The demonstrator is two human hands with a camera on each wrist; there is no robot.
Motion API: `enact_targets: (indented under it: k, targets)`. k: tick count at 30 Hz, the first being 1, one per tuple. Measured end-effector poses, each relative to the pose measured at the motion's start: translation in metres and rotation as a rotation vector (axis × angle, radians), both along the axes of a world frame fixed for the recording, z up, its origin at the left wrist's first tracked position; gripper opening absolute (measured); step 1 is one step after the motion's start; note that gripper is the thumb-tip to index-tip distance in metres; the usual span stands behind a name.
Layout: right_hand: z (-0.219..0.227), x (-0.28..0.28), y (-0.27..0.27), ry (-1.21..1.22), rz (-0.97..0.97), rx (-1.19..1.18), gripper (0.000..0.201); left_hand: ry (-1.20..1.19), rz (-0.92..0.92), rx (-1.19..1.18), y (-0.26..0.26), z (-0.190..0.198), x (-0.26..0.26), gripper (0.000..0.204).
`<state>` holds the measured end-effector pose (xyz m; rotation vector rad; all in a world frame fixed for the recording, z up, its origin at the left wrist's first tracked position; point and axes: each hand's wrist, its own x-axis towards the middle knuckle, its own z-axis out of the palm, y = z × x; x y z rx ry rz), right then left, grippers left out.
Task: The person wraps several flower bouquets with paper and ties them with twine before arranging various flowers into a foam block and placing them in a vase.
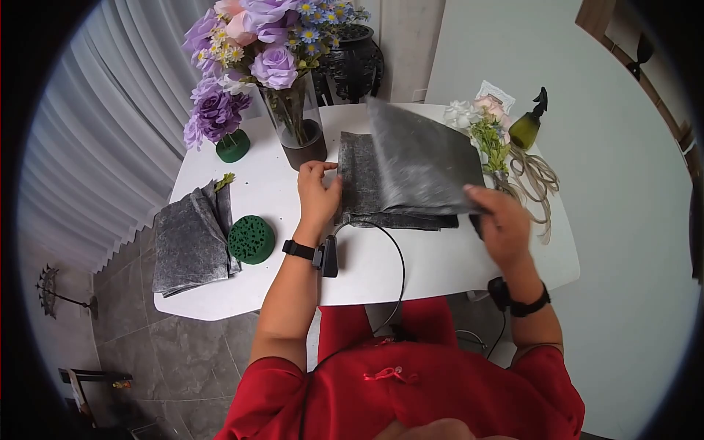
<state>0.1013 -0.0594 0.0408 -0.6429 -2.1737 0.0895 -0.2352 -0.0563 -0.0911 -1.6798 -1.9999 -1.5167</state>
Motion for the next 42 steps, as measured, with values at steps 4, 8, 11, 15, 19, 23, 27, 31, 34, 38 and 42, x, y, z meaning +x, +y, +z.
enact_targets:
  k: [4,8,11,15,19,23,27,31,34,38,42]
  targets:
    - [-0.056,-0.023,-0.005,-0.286,0.036,-0.033,0.03,-0.665,-0.307,-0.037,0.004,0.004,0.003,0.028]
    - [-0.1,-0.032,-0.017,-0.376,0.12,-0.179,0.033,-0.488,-0.194,-0.176,-0.008,0.024,0.01,0.036]
    - [-0.101,-0.035,-0.027,-0.456,0.088,-0.246,0.036,-0.078,-0.19,-0.218,-0.014,0.023,0.003,0.046]
    - [-0.109,-0.034,-0.025,-0.398,0.099,-0.332,0.042,0.0,-0.485,-0.488,-0.034,0.038,0.006,0.064]
    - [-0.117,-0.038,-0.026,-0.358,0.045,-0.285,0.039,-0.126,-0.532,-0.548,-0.039,0.051,0.006,0.065]
    - [-0.128,-0.039,-0.017,-0.209,0.031,-0.327,0.034,-0.226,-0.532,-0.569,-0.036,0.038,-0.001,0.062]
    - [-0.118,-0.045,-0.017,-0.027,-0.039,-0.481,0.034,-0.047,-0.521,-0.459,-0.053,0.046,0.011,0.063]
    - [-0.113,-0.057,0.002,-0.084,0.03,-0.312,0.032,-0.078,-0.49,-0.4,-0.055,0.045,0.003,0.066]
    - [-0.11,-0.065,0.008,-0.254,0.037,-0.189,0.036,-0.785,-0.257,-0.4,-0.042,0.05,0.002,0.069]
    - [-0.095,-0.056,0.024,-0.257,0.124,-0.411,0.053,-0.683,-0.178,-0.597,-0.02,0.037,-0.01,0.075]
    - [-0.085,-0.035,0.097,-0.129,-0.211,-0.664,0.061,-0.837,-0.123,-0.638,0.004,0.033,-0.004,0.072]
